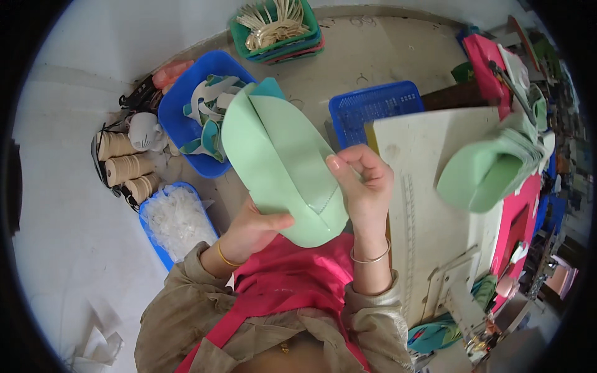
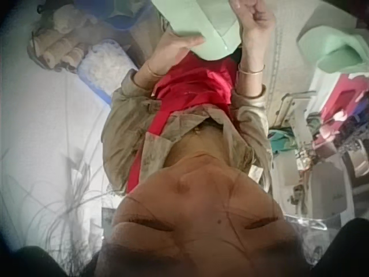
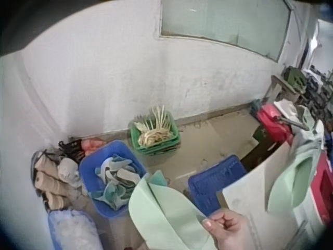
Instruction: The person assembles shoe components by hand on a pink work surface. They pick up a light green shoe upper, fold and press its edges, and then insert a white insole into the upper. The person repeats this process with another shoe upper, ensuring the insole is properly seated.
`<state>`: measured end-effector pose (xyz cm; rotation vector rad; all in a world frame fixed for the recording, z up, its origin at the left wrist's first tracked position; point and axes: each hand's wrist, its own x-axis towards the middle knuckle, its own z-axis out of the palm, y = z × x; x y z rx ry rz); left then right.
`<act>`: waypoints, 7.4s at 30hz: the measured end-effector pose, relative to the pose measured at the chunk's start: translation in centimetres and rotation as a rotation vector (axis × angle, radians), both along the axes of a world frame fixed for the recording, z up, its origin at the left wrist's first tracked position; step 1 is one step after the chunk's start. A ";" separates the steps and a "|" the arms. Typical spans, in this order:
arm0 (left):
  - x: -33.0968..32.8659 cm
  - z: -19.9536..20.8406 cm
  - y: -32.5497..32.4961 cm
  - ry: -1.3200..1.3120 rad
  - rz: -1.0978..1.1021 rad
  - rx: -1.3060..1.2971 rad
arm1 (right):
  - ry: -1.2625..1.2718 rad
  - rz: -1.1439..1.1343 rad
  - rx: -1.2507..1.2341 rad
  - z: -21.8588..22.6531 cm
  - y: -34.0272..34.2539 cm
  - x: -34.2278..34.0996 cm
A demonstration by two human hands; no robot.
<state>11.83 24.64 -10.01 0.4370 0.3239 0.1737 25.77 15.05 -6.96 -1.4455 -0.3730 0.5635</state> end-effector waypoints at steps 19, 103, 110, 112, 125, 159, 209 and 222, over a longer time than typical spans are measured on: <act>8.6 18.5 20.4 0.074 -0.063 0.022 | -0.036 0.051 0.025 17.9 20.3 9.7; 74.6 28.9 10.9 -0.133 -1.279 0.444 | 0.311 -0.612 0.326 25.8 0.2 53.2; 81.6 31.4 11.0 -0.242 -1.259 0.691 | 0.356 -0.593 0.473 26.7 0.3 59.5; 83.8 31.5 11.1 -0.249 -1.249 0.717 | 0.350 -0.585 0.459 26.8 0.1 61.8; 111.5 26.9 9.9 -0.158 -1.402 0.479 | 0.132 -0.456 0.198 24.6 -1.4 84.0; 158.1 24.2 -36.0 -0.110 -1.841 0.502 | 0.094 -1.431 0.283 20.1 -40.4 131.3; 131.5 -2.6 -136.7 -1.312 -3.009 1.237 | 0.465 -2.706 0.473 20.2 -100.3 90.7; 114.2 -26.8 -148.5 -4.466 -0.190 0.030 | 1.202 -2.344 -0.253 12.9 -112.5 67.2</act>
